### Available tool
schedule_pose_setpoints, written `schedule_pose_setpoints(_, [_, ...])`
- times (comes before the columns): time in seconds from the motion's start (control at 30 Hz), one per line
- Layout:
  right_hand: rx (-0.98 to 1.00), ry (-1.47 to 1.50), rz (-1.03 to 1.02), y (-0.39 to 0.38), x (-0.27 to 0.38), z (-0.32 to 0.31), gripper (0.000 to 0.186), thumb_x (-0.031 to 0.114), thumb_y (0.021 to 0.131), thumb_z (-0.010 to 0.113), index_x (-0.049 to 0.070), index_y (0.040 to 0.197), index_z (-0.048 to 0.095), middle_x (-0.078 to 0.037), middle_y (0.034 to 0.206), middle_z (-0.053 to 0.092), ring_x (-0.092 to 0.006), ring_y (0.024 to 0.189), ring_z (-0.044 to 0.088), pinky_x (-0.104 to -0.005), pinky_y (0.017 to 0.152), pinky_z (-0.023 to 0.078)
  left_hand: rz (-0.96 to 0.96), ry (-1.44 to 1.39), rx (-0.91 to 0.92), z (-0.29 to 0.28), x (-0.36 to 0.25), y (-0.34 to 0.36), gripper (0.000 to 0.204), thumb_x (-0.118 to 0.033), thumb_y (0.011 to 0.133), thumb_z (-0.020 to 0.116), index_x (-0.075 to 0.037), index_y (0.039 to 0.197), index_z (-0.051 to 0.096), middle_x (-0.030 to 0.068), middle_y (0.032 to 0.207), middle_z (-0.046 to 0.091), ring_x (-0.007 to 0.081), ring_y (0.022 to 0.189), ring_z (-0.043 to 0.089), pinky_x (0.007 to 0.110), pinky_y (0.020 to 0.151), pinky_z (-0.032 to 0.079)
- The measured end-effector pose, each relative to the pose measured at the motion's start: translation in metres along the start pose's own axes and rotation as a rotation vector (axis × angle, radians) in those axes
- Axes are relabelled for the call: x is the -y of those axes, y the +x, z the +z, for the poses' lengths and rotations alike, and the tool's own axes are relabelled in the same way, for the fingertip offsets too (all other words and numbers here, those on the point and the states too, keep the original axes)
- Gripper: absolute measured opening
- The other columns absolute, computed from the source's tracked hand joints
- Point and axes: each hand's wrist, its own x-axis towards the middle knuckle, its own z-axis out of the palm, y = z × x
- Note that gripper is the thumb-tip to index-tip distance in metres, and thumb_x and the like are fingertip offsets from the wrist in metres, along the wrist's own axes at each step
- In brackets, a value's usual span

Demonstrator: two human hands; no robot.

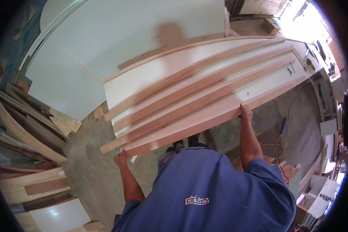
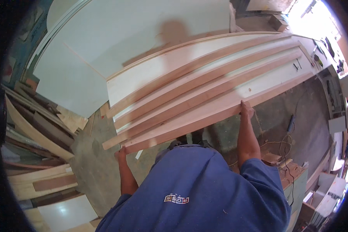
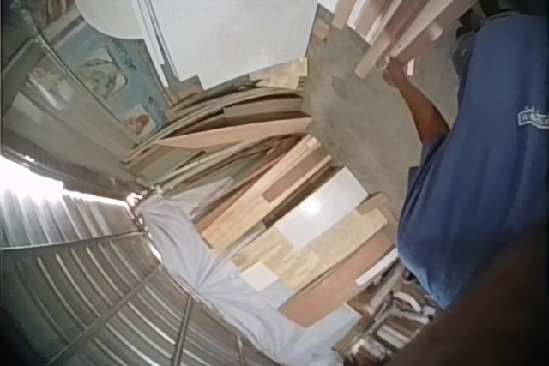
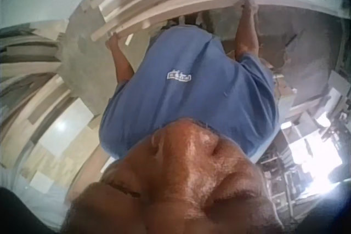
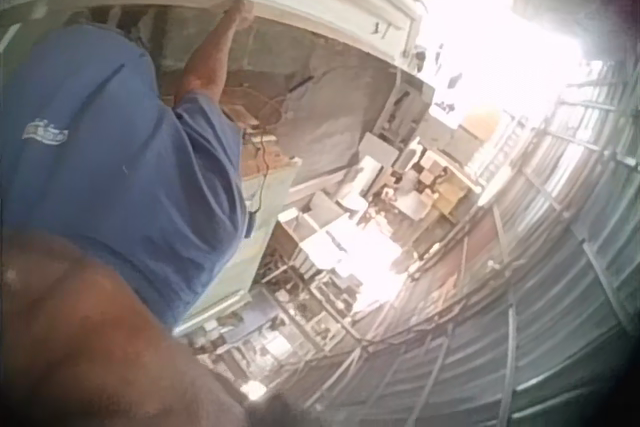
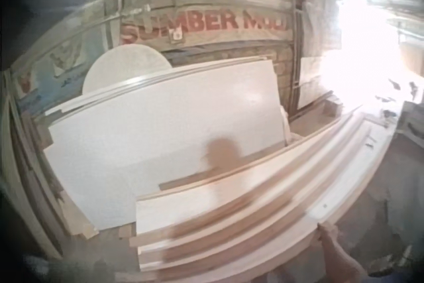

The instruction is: The person uses a square and a pencil to mark a piece of wood on a workbench, then moves several long boards to different positions in the workshop, and eventually picks up a sander from the floor.

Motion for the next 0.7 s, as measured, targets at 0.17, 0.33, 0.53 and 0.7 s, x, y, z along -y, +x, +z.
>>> schedule_pose_setpoints(0.17, [0.057,-0.028,0.009,-0.010,0.008,0.006,0.067,0.060,0.076,0.080,-0.005,0.090,0.073,-0.017,0.073,0.073,-0.0257,0.061,0.072,-0.0380,0.065,0.057,0.109,0.164,-0.006,-0.003,0.018,0.016,0.065,-0.059,0.079,0.074,0.005,0.086,0.076,0.0244,0.073,0.071,0.0401,0.070,0.071,0.052,0.070,0.052])
schedule_pose_setpoints(0.33, [0.007,-0.439,-0.023,0.006,-0.002,-0.012,0.048,0.058,0.094,0.057,0.019,0.120,0.071,-0.013,0.116,0.073,-0.0331,0.105,0.071,-0.0480,0.090,0.055,0.140,0.171,0.238,0.023,0.020,0.040,0.073,-0.068,0.088,0.062,0.004,0.083,0.076,0.0169,0.068,0.071,0.0331,0.065,0.068,0.051,0.070,0.051])
schedule_pose_setpoints(0.53, [-0.051,-0.181,-0.133,-0.041,0.027,-0.026,0.067,0.055,0.079,0.079,-0.004,0.108,0.072,-0.023,0.106,0.073,-0.0370,0.098,0.072,-0.0440,0.082,0.058,0.079,0.457,0.376,0.016,0.012,0.058,0.050,-0.051,0.097,0.062,-0.003,0.085,0.070,0.0151,0.073,0.060,0.0294,0.084,0.063,0.051,0.078,0.051])
schedule_pose_setpoints(0.7, [0.649,0.327,0.108,0.003,-0.050,-0.077,0.046,0.046,0.084,0.083,0.001,0.085,0.071,-0.005,0.074,0.065,-0.0142,0.064,0.064,-0.0315,0.056,0.053,0.310,0.469,-0.105,0.066,-0.083,0.014,0.046,-0.047,0.096,0.064,-0.002,0.092,0.071,0.0172,0.085,0.063,0.0328,0.094,0.063,0.051,0.085,0.049])
